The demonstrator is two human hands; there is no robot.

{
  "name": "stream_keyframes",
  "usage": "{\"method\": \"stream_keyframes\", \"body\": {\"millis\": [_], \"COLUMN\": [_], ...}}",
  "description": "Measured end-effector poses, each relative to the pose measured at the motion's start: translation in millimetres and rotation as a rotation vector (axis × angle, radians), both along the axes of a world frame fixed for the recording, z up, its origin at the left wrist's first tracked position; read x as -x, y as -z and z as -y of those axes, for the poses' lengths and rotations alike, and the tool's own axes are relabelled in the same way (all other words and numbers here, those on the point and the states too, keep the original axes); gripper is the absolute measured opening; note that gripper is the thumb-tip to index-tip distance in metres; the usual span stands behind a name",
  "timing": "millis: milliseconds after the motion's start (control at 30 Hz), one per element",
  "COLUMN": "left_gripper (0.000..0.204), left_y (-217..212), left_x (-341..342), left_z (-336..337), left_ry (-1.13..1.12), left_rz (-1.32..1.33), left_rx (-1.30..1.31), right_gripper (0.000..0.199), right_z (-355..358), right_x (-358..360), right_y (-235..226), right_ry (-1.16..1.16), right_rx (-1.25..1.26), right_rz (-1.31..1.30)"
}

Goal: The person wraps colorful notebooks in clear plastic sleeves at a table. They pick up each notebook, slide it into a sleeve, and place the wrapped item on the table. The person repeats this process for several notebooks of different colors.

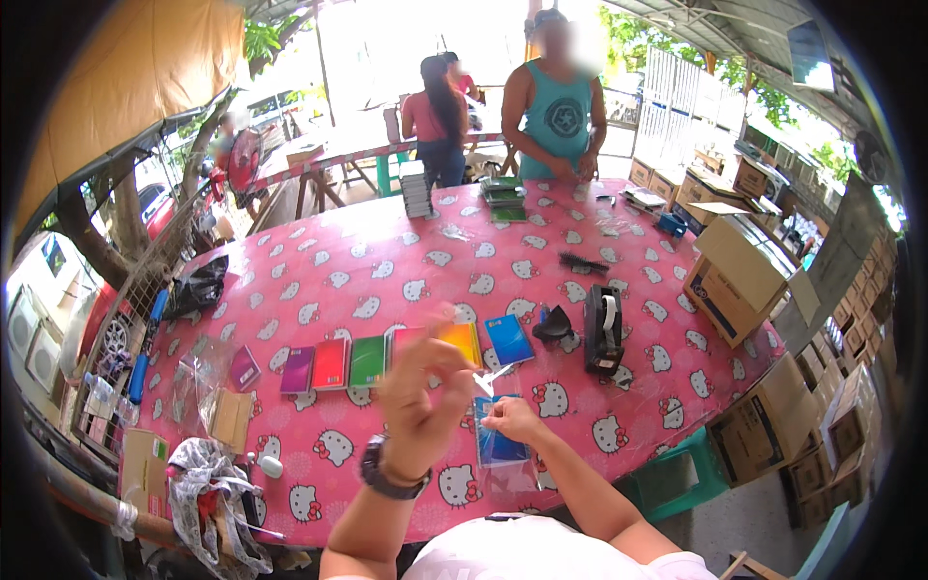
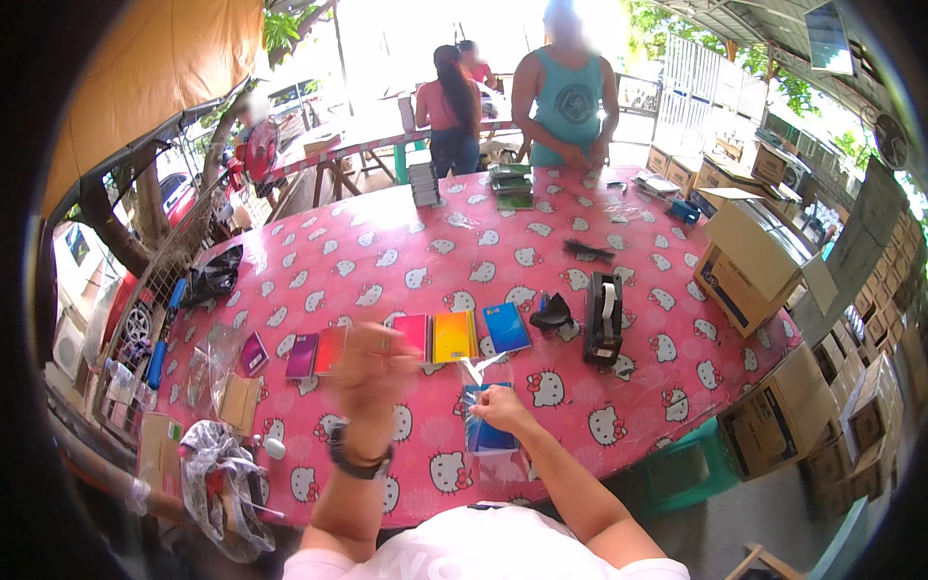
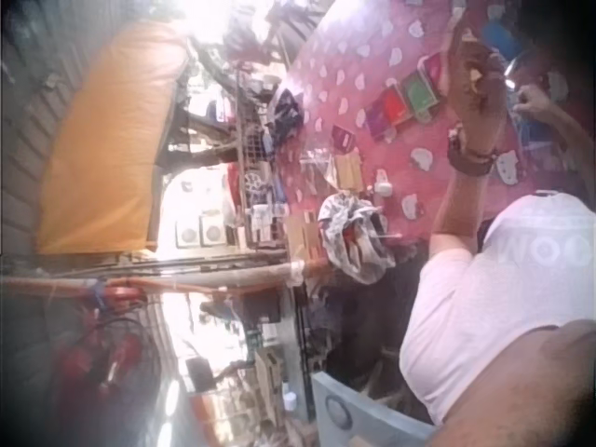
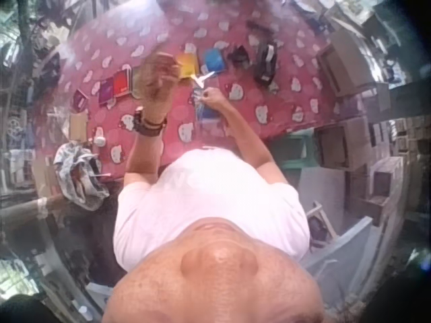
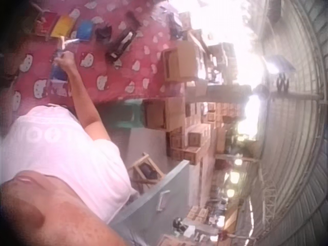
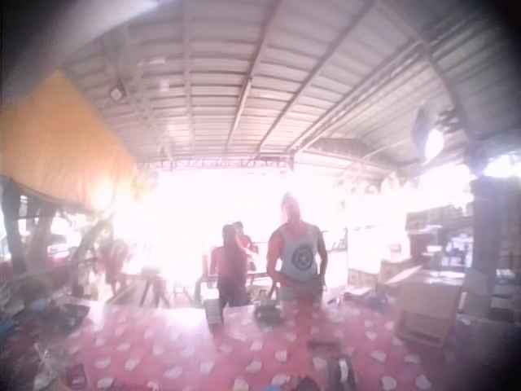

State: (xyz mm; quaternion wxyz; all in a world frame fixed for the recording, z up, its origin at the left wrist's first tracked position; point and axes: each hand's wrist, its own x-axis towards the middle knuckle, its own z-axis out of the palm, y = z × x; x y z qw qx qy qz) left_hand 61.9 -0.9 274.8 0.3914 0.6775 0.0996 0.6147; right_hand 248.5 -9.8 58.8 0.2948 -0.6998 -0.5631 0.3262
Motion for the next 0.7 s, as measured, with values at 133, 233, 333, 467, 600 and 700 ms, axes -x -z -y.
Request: {"method": "stream_keyframes", "body": {"millis": [133, 233, 333, 467, 600, 700], "left_gripper": [0.020, 0.025, 0.027, 0.029, 0.033, 0.037], "left_y": [174.6, 251.5, 248.3, 236.1, 239.1, 254.3], "left_x": [0.1, 1.0, 2.5, -3.4, -5.9, -1.9], "left_z": [-31.6, -5.0, 4.5, -22.0, -26.8, -27.4], "left_ry": [-0.375, -0.299, -0.290, -0.170, -0.189, -0.185], "left_rz": [-0.642, -0.676, -0.672, -0.729, -0.761, -0.761], "left_rx": [-0.067, 0.058, 0.026, 0.037, -0.011, 0.005], "right_gripper": [0.028, 0.028, 0.028, 0.027, 0.022, 0.019], "right_z": [-6.1, 2.0, 1.0, -4.3, -2.8, -7.3], "right_x": [9.6, 8.9, 7.2, -0.7, 1.1, -1.4], "right_y": [-1.8, -10.1, -3.1, -5.7, -20.8, -25.1], "right_ry": [-0.105, -0.065, -0.068, -0.048, -0.067, -0.181], "right_rx": [0.058, 0.087, 0.068, 0.066, 0.106, 0.176], "right_rz": [0.006, -0.073, -0.041, -0.050, -0.032, -0.075]}}
